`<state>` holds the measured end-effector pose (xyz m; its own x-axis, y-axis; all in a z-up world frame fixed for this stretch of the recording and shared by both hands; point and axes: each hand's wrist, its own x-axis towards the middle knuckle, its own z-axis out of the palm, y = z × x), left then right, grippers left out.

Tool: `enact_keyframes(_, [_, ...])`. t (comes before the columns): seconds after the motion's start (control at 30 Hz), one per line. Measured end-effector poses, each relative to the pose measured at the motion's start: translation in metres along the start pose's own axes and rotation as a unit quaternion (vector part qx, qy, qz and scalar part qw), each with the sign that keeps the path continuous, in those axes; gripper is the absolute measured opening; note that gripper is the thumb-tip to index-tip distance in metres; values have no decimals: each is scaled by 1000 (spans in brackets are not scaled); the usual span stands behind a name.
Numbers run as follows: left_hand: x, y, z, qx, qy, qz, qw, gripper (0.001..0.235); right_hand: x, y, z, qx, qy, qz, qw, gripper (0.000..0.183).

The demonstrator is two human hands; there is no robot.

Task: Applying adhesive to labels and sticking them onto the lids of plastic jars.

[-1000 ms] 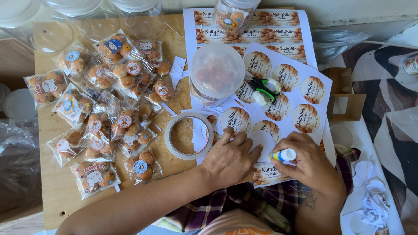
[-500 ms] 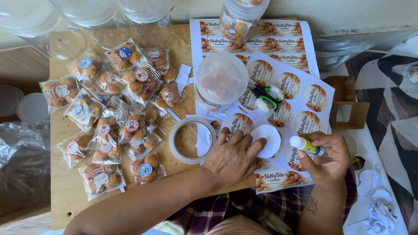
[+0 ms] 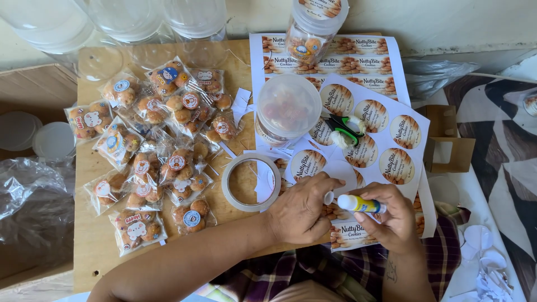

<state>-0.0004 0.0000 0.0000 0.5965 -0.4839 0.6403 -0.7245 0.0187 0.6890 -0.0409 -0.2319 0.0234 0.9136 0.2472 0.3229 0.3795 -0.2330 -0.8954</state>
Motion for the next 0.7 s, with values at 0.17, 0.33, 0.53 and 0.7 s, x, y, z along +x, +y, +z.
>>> enact_keyframes(0.17, [0,0,0,12,-18,0,1000,61,5,-4,5,-69,-31,-16,997,26])
enact_keyframes(0.33, [-2,-1,1,34,-41,-8,999,63,6,-12,4,-172,-11,-28,985,28])
enact_keyframes(0.53, [-7,-5,6,125,-72,7,989,72,1,-21,1,-299,-7,-57,953,30])
enact_keyframes(0.7, [-10,-3,8,244,-125,-8,962,72,-4,-21,13,-329,-26,-44,943,27])
